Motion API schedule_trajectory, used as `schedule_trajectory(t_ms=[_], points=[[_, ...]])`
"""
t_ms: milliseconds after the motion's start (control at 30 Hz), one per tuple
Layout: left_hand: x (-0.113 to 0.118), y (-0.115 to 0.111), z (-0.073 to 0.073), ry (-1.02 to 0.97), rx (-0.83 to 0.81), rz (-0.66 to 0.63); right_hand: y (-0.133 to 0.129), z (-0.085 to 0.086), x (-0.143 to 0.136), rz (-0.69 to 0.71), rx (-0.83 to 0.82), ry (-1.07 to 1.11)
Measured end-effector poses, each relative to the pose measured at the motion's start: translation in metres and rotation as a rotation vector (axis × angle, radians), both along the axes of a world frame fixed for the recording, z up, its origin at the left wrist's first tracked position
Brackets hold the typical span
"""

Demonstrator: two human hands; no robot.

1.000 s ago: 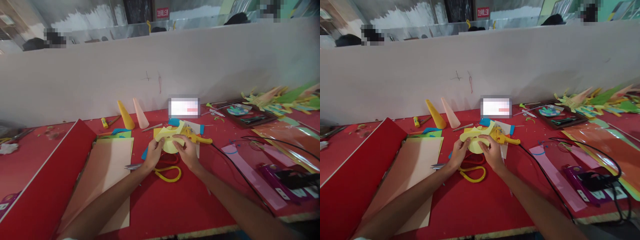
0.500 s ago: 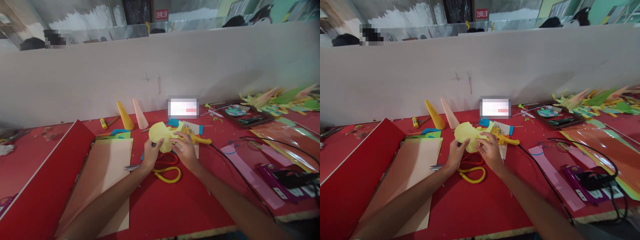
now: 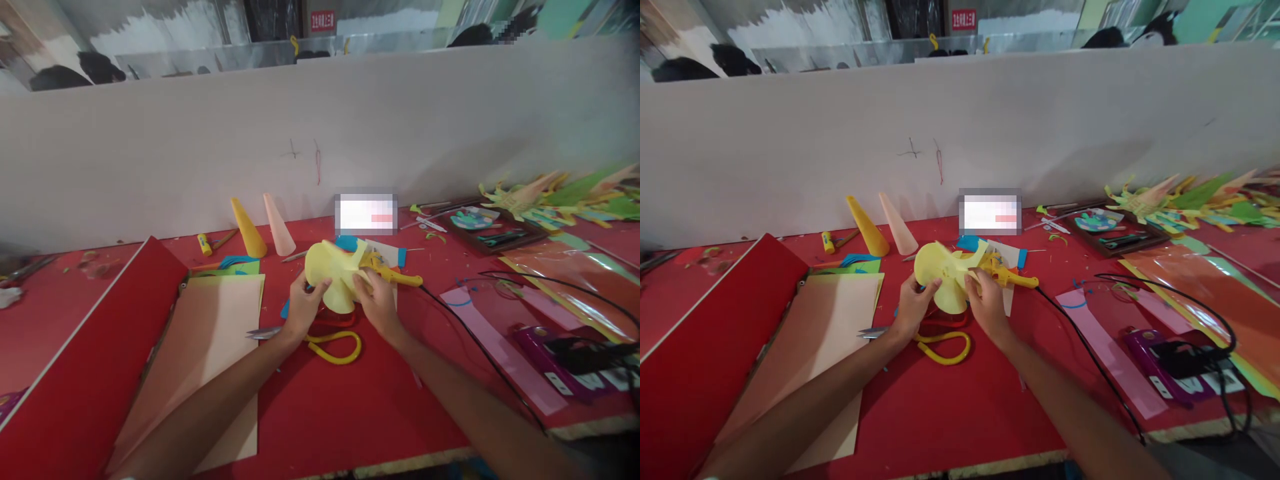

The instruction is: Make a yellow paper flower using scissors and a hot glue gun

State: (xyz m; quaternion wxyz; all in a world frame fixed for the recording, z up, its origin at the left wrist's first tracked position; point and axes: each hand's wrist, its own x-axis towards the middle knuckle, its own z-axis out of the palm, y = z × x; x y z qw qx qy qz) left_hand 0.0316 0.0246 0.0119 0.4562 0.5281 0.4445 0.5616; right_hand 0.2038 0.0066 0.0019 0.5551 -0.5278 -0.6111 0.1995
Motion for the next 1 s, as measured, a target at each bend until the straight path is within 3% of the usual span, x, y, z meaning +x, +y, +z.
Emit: schedule_trajectory(t_ms=[167,400,567,667,767,1000], points=[[-0.001,-0.001,0.000,-0.038,-0.023,0.077,0.005,0.003,0.005,0.000,-0.075,0.250],[-0.004,-0.002,0.001,-0.012,0.030,0.163,0.006,0.005,0.007,0.015,-0.004,0.233],[-0.006,-0.003,0.003,-0.047,0.057,0.113,0.004,0.010,0.008,0.076,0.059,0.140],[-0.008,-0.003,0.003,0.072,0.084,0.095,0.006,0.008,0.011,0.073,0.087,0.124],[-0.009,-0.002,0.003,0.188,0.111,0.055,0.008,0.005,0.015,0.066,0.057,0.182],[-0.009,-0.003,0.001,0.133,0.161,-0.006,0.010,0.003,0.019,0.125,0.032,0.324]])
